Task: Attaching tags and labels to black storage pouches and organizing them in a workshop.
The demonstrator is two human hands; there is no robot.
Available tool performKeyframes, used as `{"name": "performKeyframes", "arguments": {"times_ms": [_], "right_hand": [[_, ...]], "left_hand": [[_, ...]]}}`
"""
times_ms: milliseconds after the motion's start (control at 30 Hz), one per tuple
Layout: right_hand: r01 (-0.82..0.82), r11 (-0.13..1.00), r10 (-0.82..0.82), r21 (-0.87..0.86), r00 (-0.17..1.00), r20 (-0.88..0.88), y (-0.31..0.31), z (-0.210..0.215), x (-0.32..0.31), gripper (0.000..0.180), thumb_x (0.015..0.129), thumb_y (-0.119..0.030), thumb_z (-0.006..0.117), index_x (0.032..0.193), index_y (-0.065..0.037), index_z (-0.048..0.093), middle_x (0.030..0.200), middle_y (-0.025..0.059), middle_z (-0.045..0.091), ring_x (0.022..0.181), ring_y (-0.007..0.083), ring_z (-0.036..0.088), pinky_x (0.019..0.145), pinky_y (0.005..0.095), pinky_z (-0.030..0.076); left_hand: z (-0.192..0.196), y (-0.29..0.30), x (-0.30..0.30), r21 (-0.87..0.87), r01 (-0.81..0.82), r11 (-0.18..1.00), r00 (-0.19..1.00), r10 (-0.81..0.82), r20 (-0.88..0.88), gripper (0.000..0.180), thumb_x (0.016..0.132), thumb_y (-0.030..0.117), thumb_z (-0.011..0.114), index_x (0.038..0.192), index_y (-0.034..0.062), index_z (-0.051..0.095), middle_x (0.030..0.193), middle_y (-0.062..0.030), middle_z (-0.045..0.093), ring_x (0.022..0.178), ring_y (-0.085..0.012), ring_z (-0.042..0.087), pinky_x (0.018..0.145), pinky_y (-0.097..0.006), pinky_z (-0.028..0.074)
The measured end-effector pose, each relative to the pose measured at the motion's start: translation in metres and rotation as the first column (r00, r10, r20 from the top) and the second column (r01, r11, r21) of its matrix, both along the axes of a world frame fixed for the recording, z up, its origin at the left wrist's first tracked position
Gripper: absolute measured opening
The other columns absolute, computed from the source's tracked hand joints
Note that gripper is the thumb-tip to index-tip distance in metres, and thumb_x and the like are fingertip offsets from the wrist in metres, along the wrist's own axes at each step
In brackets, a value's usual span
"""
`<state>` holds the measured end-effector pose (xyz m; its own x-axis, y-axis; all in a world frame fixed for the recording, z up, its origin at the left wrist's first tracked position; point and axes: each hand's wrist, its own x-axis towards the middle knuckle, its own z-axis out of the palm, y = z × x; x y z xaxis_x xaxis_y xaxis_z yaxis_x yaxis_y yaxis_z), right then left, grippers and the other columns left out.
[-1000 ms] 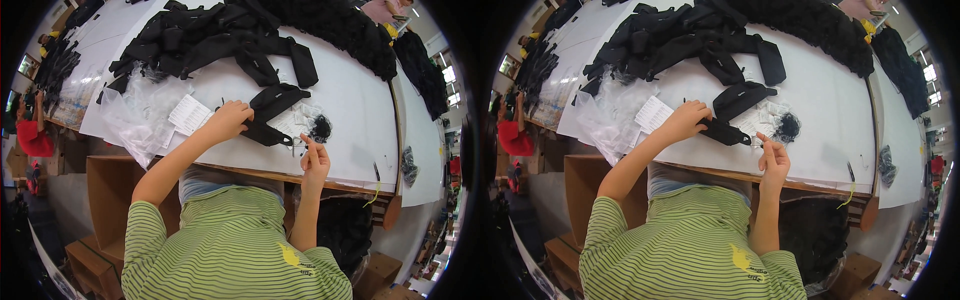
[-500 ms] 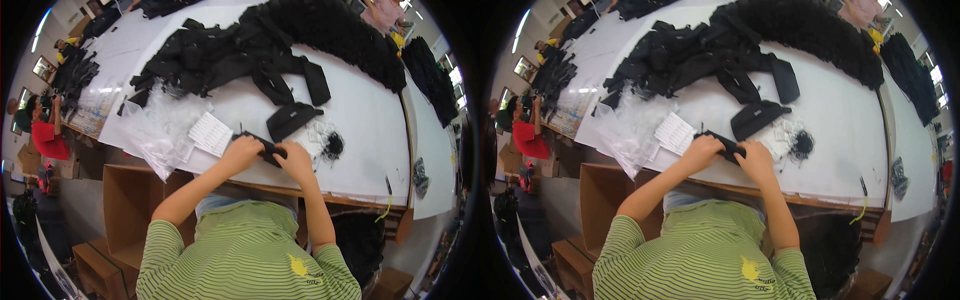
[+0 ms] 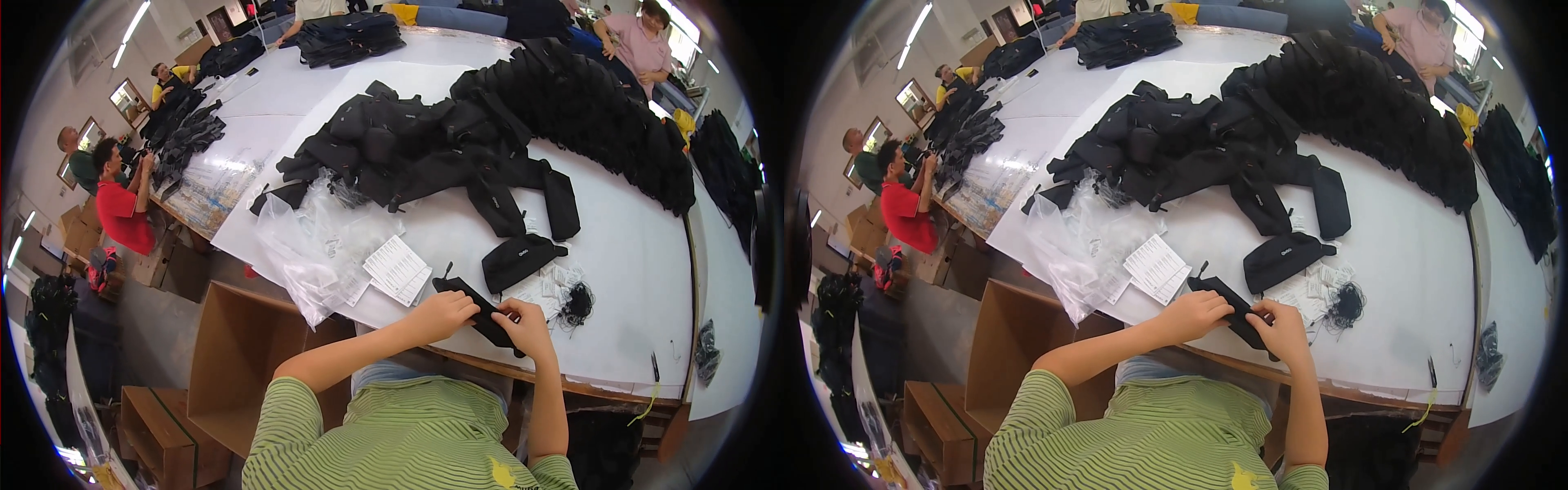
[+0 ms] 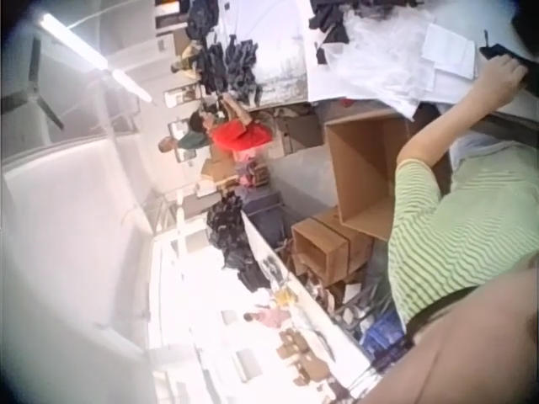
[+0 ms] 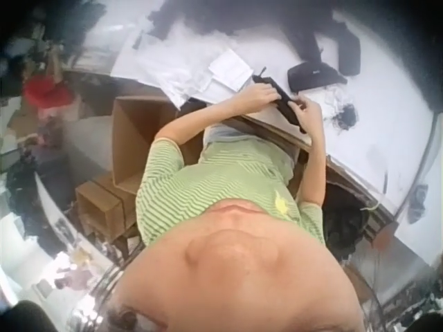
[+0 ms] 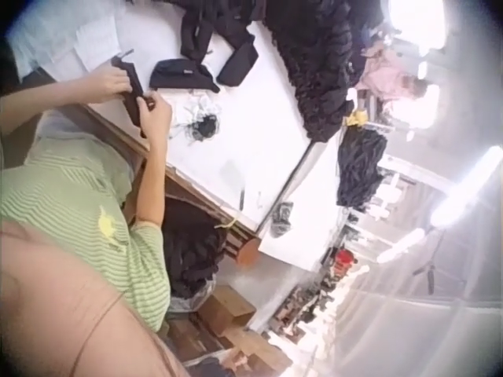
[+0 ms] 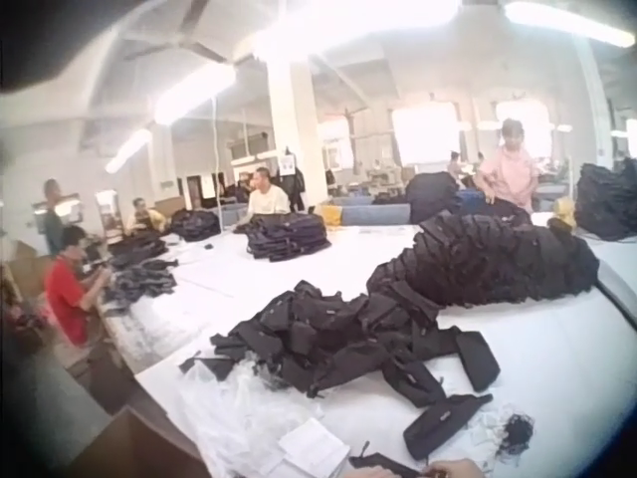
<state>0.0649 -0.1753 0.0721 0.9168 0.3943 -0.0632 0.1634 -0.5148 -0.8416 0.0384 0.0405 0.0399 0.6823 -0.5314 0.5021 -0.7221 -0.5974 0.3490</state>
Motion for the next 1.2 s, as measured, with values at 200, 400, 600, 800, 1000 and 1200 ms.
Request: {"name": "performKeyframes", "arguments": {"times_ms": [200, 400, 600, 800, 1000, 1200], "right_hand": [[0.020, 0.995, -0.011, 0.102, 0.995, -0.096, -0.008, -0.014, -0.007, 0.019, 0.079, -0.014, 0.071, 0.088, 0.002, 0.067, 0.072, 0.0076, 0.067, 0.061, 0.0112, 0.059, 0.057, 0.0254, 0.047], [0.025, 0.990, -0.007, 0.137, 0.991, -0.134, -0.006, -0.014, -0.009, 0.017, 0.079, -0.013, 0.070, 0.087, 0.002, 0.066, 0.070, 0.0053, 0.066, 0.060, 0.0089, 0.057, 0.056, 0.0244, 0.045], [0.042, 0.999, -0.042, 0.024, 0.999, -0.012, -0.001, 0.000, -0.012, 0.016, 0.079, -0.011, 0.069, 0.088, 0.001, 0.065, 0.073, 0.0061, 0.065, 0.060, 0.0115, 0.057, 0.055, 0.0256, 0.044], [0.148, 0.989, -0.136, 0.016, 0.860, 0.492, 0.009, 0.006, -0.017, 0.011, 0.080, -0.007, 0.067, 0.090, -0.002, 0.065, 0.081, 0.0107, 0.065, 0.070, 0.0283, 0.062, 0.064, 0.0324, 0.048], [0.111, 0.990, -0.139, 0.088, 0.883, 0.448, 0.013, -0.004, -0.019, 0.010, 0.081, -0.006, 0.066, 0.090, -0.002, 0.066, 0.087, 0.0140, 0.067, 0.077, 0.0316, 0.065, 0.068, 0.0350, 0.050], [0.122, 0.990, -0.096, -0.071, 0.952, 0.291, 0.012, -0.011, -0.019, 0.009, 0.085, -0.010, 0.064, 0.090, -0.004, 0.062, 0.077, 0.0144, 0.067, 0.073, 0.0322, 0.066, 0.066, 0.0352, 0.049]], "left_hand": [[-0.008, 0.002, -0.001, 0.001, 0.092, 0.996, 0.995, -0.092, 0.047, 0.025, 0.073, 0.014, 0.071, 0.094, 0.0029, 0.062, 0.083, -0.0047, 0.060, 0.081, -0.0207, 0.058, 0.070, -0.032, 0.048], [-0.008, 0.005, -0.003, 0.000, 0.096, 0.995, 0.995, -0.096, 0.027, 0.022, 0.072, 0.016, 0.072, 0.088, 0.0050, 0.061, 0.081, -0.0033, 0.059, 0.077, -0.0201, 0.057, 0.068, -0.032, 0.048], [0.003, 0.004, -0.007, 0.062, 0.124, 0.990, 0.992, -0.124, 0.007, 0.016, 0.075, 0.013, 0.068, 0.087, 0.0052, 0.060, 0.081, -0.0035, 0.059, 0.077, -0.0200, 0.057, 0.066, -0.032, 0.047], [0.020, -0.015, -0.023, 0.180, 0.166, 0.970, 0.938, -0.098, -0.333, 0.027, 0.074, 0.017, 0.069, 0.095, 0.0029, 0.060, 0.108, -0.0158, 0.060, 0.090, -0.0310, 0.059, 0.078, -0.039, 0.049], [0.055, -0.008, 0.004, 0.223, 0.236, 0.946, 0.685, 0.001, -0.729, 0.028, 0.082, 0.022, 0.063, 0.103, 0.0039, 0.057, 0.104, -0.0214, 0.061, 0.094, -0.0374, 0.060, 0.079, -0.046, 0.046], [0.058, 0.014, 0.005, -0.037, 0.069, 0.997, 0.689, -0.075, -0.721, 0.022, 0.089, 0.023, 0.058, 0.101, 0.0046, 0.058, 0.087, -0.0148, 0.066, 0.084, -0.0307, 0.065, 0.076, -0.040, 0.049]]}}
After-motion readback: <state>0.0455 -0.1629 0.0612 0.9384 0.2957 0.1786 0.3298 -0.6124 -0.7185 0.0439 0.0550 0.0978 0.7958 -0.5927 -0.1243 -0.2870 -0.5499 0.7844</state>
